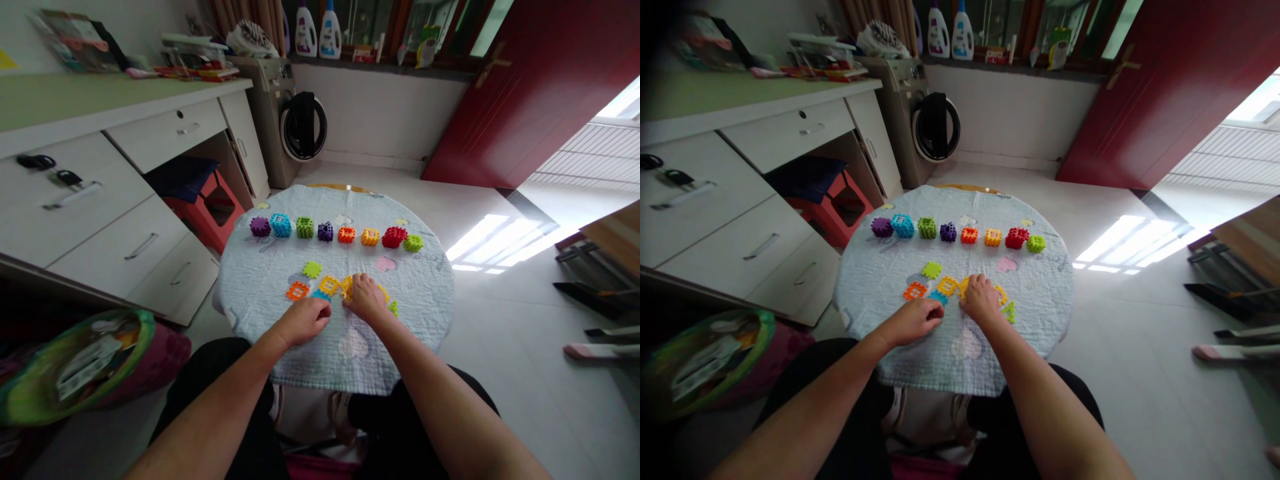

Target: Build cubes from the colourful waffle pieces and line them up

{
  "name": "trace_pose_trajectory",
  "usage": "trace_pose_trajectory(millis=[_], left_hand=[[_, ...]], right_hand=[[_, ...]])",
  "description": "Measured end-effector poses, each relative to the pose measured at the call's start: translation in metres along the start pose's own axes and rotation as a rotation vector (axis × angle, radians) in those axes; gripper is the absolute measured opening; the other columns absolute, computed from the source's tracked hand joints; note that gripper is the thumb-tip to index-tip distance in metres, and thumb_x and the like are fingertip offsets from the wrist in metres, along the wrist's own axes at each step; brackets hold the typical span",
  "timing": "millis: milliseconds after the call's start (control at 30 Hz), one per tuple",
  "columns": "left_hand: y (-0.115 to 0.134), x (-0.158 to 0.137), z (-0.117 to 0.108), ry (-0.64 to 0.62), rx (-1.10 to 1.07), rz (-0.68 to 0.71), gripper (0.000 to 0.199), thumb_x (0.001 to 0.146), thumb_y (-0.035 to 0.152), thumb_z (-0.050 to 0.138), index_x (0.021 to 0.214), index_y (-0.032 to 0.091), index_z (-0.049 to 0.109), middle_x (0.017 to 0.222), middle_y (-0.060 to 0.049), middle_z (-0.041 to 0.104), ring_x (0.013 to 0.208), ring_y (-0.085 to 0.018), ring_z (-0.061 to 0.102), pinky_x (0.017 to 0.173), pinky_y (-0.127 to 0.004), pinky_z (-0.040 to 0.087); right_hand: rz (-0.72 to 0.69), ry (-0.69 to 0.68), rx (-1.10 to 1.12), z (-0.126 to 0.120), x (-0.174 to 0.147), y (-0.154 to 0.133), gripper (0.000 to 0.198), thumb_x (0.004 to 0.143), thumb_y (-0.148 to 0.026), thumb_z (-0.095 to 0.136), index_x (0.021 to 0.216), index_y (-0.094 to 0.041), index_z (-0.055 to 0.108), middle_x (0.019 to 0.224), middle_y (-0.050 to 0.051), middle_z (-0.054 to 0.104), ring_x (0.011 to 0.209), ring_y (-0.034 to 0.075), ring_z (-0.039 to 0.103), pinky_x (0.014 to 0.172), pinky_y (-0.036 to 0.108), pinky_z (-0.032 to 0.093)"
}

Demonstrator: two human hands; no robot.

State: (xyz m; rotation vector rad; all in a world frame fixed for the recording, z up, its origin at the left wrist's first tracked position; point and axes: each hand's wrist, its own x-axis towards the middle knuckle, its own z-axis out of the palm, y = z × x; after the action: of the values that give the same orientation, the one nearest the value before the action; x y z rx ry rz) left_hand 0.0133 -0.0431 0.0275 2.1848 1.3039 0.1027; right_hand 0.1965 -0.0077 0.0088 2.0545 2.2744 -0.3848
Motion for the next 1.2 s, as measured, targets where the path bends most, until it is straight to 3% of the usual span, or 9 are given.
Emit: trace_pose_trajectory(millis=[100,233,367,467,567,667,867,1067,1200], left_hand=[[-0.008,0.009,-0.001,0.024,0.001,-0.026,0.011,0.078,0.02,0.052,0.075,0.02,0.063,0.079,-0.003,0.069,0.076,-0.016,0.062,0.069,-0.026,0.043],[-0.021,0.015,-0.014,0.101,0.048,-0.1,0.011,0.078,0.021,0.052,0.078,0.02,0.063,0.079,-0.003,0.069,0.074,-0.016,0.061,0.068,-0.027,0.043],[-0.032,0.018,-0.019,0.092,0.125,-0.147,0.011,0.076,0.021,0.053,0.08,0.02,0.063,0.079,-0.003,0.068,0.076,-0.018,0.061,0.069,-0.028,0.044],[-0.033,0.019,-0.015,0.078,0.152,-0.129,0.013,0.075,0.023,0.057,0.086,0.021,0.064,0.09,-0.005,0.067,0.085,-0.02,0.061,0.075,-0.029,0.046],[-0.026,0.021,-0.007,0.117,0.173,-0.078,0.022,0.075,0.029,0.062,0.096,0.022,0.063,0.103,-0.007,0.064,0.099,-0.023,0.058,0.087,-0.034,0.045],[-0.016,0.024,0.003,0.154,0.24,-0.025,0.03,0.074,0.035,0.065,0.101,0.023,0.061,0.11,-0.009,0.059,0.107,-0.026,0.053,0.095,-0.039,0.042],[-0.008,0.027,0.013,0.107,0.303,-0.038,0.025,0.074,0.021,0.059,0.099,0.021,0.061,0.113,-0.011,0.056,0.105,-0.027,0.052,0.094,-0.04,0.043],[-0.011,0.025,0.008,0.066,0.297,-0.07,0.022,0.076,0.016,0.053,0.095,0.02,0.062,0.108,-0.011,0.058,0.102,-0.026,0.055,0.089,-0.039,0.046],[-0.013,0.026,0.007,0.042,0.294,-0.071,0.021,0.077,0.013,0.05,0.093,0.02,0.062,0.103,-0.01,0.06,0.101,-0.025,0.056,0.086,-0.036,0.046]], right_hand=[[-0.025,-0.036,-0.001,-0.002,0.002,0.003,0.035,0.08,-0.033,0.059,0.11,-0.016,0.053,0.111,0.013,0.055,0.101,0.025,0.055,0.08,0.033,0.043],[-0.204,-0.097,0.029,-0.005,-0.005,0.008,0.045,0.073,-0.032,0.067,0.114,-0.019,0.053,0.111,0.01,0.054,0.101,0.023,0.055,0.081,0.031,0.043],[-0.318,-0.176,0.054,-0.001,-0.01,0.007,0.047,0.069,-0.032,0.072,0.111,-0.018,0.055,0.112,0.01,0.056,0.098,0.021,0.056,0.08,0.029,0.042],[-0.302,-0.167,0.137,-0.002,-0.001,0.01,0.039,0.075,-0.034,0.07,0.108,-0.018,0.056,0.107,0.008,0.059,0.091,0.017,0.056,0.078,0.027,0.04],[-0.222,-0.037,0.176,-0.006,0.013,0.016,0.024,0.086,-0.031,0.056,0.105,-0.017,0.058,0.101,0.007,0.061,0.09,0.016,0.055,0.081,0.027,0.039],[-0.173,0.061,0.109,-0.004,0.023,0.019,0.032,0.084,-0.032,0.058,0.11,-0.015,0.058,0.108,0.01,0.06,0.1,0.021,0.052,0.088,0.03,0.037],[-0.174,0.033,0.05,0.006,0.028,0.011,0.047,0.076,-0.026,0.061,0.121,-0.016,0.053,0.113,0.013,0.055,0.105,0.024,0.049,0.091,0.033,0.038],[-0.175,0.07,0.33,-0.001,0.02,0.02,0.062,0.069,-0.017,0.061,0.128,-0.013,0.046,0.113,0.01,0.049,0.091,0.015,0.053,0.088,0.027,0.043],[-0.248,0.037,0.534,0.0,0.005,0.023,0.053,0.068,-0.017,0.065,0.12,-0.015,0.052,0.109,0.006,0.052,0.086,0.013,0.055,0.082,0.026,0.046]])
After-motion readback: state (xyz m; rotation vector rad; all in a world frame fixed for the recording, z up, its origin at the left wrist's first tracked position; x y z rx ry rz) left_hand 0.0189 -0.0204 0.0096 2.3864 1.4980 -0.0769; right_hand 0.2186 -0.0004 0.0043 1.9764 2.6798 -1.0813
